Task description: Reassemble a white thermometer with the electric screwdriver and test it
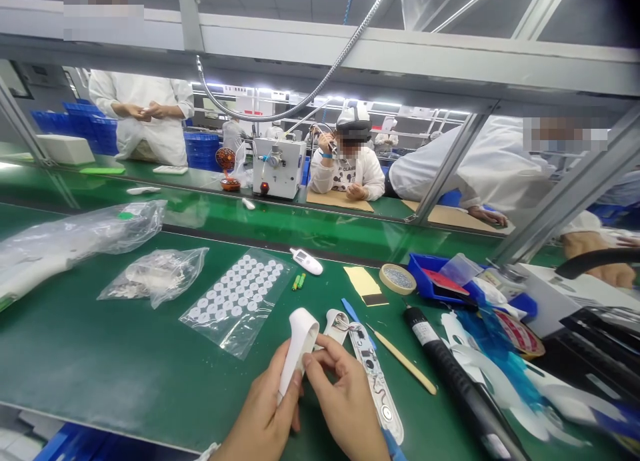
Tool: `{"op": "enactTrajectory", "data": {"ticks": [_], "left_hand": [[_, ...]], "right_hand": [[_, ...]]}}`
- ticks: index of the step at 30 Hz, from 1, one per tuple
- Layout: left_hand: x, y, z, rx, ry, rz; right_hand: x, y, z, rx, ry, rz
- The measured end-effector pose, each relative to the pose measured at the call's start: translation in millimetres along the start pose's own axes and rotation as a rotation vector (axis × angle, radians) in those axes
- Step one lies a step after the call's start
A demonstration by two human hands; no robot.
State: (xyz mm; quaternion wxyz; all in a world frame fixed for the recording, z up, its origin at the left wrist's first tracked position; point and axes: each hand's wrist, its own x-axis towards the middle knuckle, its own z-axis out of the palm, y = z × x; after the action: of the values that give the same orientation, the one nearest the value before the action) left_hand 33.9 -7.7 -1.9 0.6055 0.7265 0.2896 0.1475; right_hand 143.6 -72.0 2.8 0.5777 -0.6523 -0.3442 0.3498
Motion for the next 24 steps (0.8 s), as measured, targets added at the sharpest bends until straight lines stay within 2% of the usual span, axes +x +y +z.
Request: {"op": "enactTrajectory", "data": {"ticks": [4,7,13,16,20,24], "left_hand": [[3.3,-0.2,-1.3,-0.061,0.019,-0.018],[6.9,-2.9,-9.3,-0.096,-0.010,-0.085],[11.1,-1.8,-32.0,-0.102,-0.016,-0.245],[14.5,3.0,-41.2,0.062,-0.051,-0.218],[27.5,5.4,-47.4,0.395,-0.083,0.000],[45.0,2.8,-45.3,0.666,-0.010,0.024]], "right_hand": [[-4.8,1.8,-1.6,-0.105,-0.055,-0.025],[-11.3,6.1,-14.2,-0.242,-0.056,-0.047],[-22.7,22.4,-64.9,-0.595,0.294,-0.018],[-22.4,25.2,-80.4,-0.784,0.327,0.041],[-17.8,23.6,-82.5,-0.957,0.236,0.123],[-14.6,20.2,-79.4,-1.034,0.164,0.177]]}}
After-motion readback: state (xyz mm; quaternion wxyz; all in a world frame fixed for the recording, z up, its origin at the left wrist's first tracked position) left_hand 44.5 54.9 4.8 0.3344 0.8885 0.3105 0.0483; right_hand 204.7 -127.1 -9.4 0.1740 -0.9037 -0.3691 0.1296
